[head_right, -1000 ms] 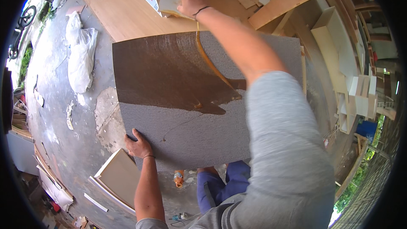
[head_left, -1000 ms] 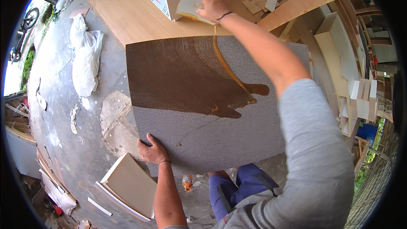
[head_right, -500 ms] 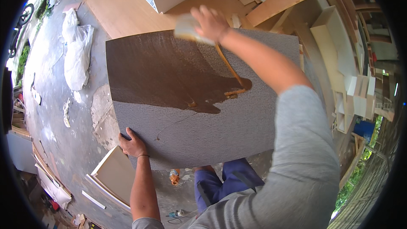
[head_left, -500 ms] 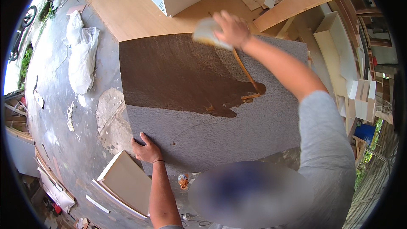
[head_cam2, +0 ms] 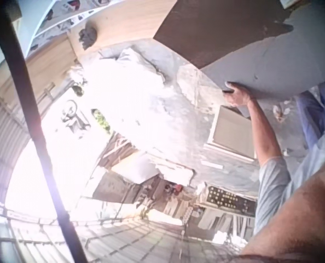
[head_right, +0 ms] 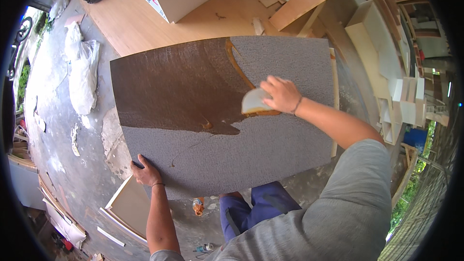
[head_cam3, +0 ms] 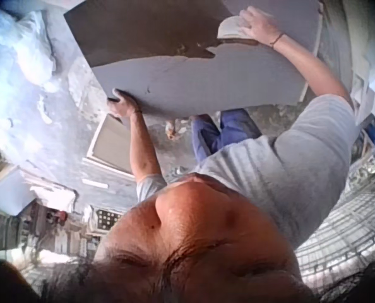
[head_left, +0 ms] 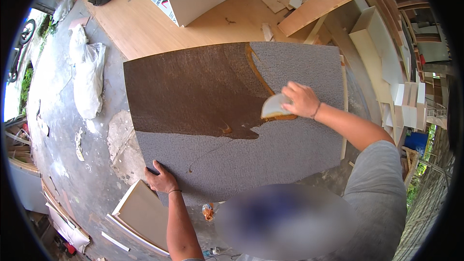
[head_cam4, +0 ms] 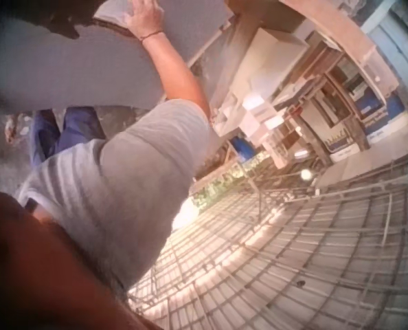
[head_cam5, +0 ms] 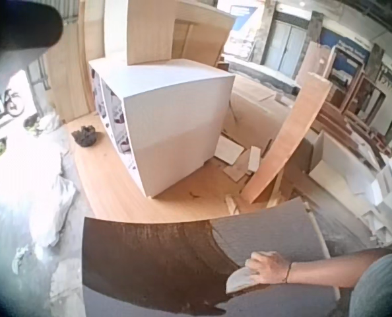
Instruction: The person applies adhesive from a bottle onto a board and spreads it using a spreader, then handles a decorative strip.
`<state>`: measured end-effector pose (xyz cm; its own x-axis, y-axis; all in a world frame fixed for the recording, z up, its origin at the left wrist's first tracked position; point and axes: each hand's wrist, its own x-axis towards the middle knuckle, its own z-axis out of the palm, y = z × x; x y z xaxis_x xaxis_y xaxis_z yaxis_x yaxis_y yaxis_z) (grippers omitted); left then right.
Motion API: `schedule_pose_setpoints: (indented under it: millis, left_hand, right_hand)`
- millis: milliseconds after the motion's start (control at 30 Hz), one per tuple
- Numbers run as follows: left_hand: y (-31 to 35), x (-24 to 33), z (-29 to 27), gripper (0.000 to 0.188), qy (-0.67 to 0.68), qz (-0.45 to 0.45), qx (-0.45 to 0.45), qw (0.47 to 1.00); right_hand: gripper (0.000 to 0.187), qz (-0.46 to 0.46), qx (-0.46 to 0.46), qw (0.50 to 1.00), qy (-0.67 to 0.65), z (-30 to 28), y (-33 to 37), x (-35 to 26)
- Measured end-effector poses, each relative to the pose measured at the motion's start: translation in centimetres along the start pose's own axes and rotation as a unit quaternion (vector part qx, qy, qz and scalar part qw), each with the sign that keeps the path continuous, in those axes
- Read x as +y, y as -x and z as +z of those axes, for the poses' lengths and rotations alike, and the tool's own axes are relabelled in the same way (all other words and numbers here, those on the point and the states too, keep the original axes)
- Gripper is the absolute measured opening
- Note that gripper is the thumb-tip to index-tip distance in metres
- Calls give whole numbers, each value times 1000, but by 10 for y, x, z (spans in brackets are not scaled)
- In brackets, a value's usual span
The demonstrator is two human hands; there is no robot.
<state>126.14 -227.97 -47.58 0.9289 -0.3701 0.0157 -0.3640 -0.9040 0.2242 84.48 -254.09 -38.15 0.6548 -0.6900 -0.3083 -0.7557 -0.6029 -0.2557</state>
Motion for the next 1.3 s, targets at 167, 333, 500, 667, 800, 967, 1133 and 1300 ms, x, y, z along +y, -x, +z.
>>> schedule_pose_setpoints:
  millis: [167, 333, 500, 667, 800, 967, 1133, 1300]
  left_hand:
    - [-1, 0, -5, 65, 0, 3, 3, 1000]
    - [-1, 7, -2, 66, 19, 1, -6, 1000]
    - [-1, -1, -9, 70, 18, -14, -5, 1000]
    - [-1, 2, -5, 70, 19, -10, -6, 1000]
    - [-4, -1, -5, 69, 18, -1, -5, 1000]
    - [-8, 8, 2, 69, 22, 15, -5, 1000]
    - [-2, -4, -10, 70, 27, 3, 5, 1000]
    - [-2, -3, 1, 70, 46, 15, 12, 999]
  right_hand:
    - [41, 9, 220, 973, 67, -37, -151, 24]
    - [37, 64, 346, 932, 91, -91, -195, 72]
    - [29, -15, 228, 971, 67, -67, -56, 45]
    - [27, 6, 42, 999, 5, -12, 16, 42]
    - [35, 30, 215, 975, 45, -38, -103, 76]
    - [38, 137, 344, 928, 42, -97, -166, 127]
    - [38, 38, 196, 980, 14, -75, -38, 85]
    - [35, 36, 42, 998, 28, -9, 58, 94]
